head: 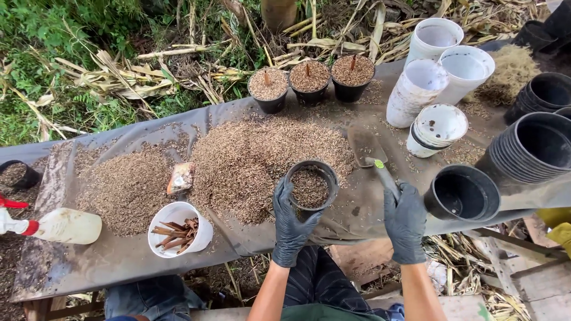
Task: The person fills a black plastic pot with a granular growing medium using a small trowel. They then take a brown plant cutting from a white container, insert it into the center of the pot, and pack the medium around it with their gloved hands. The completed pot is placed on the table alongside other similar pots.
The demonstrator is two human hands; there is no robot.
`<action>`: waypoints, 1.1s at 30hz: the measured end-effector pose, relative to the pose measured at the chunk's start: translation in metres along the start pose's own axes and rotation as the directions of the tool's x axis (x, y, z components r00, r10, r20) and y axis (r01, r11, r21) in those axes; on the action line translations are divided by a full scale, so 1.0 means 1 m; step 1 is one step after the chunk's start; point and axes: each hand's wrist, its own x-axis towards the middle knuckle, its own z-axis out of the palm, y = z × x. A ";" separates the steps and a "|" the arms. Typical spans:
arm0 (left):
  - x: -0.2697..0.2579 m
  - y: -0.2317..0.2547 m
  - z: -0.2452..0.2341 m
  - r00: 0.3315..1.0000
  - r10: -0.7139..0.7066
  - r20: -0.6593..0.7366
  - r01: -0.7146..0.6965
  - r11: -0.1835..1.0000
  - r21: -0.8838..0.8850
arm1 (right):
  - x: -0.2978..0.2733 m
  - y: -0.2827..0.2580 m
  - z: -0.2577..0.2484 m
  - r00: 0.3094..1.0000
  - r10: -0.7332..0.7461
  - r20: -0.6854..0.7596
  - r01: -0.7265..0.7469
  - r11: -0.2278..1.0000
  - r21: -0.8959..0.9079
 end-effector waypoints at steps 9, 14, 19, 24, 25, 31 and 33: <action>-0.021 0.009 -0.001 0.995 -0.082 -0.052 0.080 0.996 -0.045 | 0.014 0.005 0.006 0.958 0.181 0.224 -0.218 0.964 0.150; -0.032 -0.019 0.001 0.998 -0.058 0.027 0.056 0.997 0.061 | 0.005 -0.018 -0.012 0.956 -0.039 0.292 0.001 0.992 0.130; -0.017 -0.018 -0.006 0.997 -0.069 0.022 0.067 0.996 0.064 | 0.000 -0.031 -0.027 0.947 -0.227 0.226 0.241 0.970 -0.036; -0.032 -0.021 0.004 0.992 -0.120 -0.034 0.121 0.993 0.008 | -0.005 -0.088 -0.057 0.898 0.015 0.439 0.033 0.994 -0.103; -0.029 -0.011 0.001 0.992 -0.119 -0.028 0.120 0.993 0.004 | -0.011 -0.112 -0.071 0.900 0.022 0.436 0.026 0.994 -0.105; -0.022 0.005 -0.015 0.978 0.081 -0.191 -0.075 0.996 0.039 | -0.021 -0.151 -0.050 0.798 0.019 0.602 -0.162 0.969 0.185; -0.016 0.021 -0.026 0.973 -0.140 -0.183 0.143 0.990 0.004 | -0.021 -0.135 -0.018 0.758 -0.151 0.634 0.092 0.988 0.126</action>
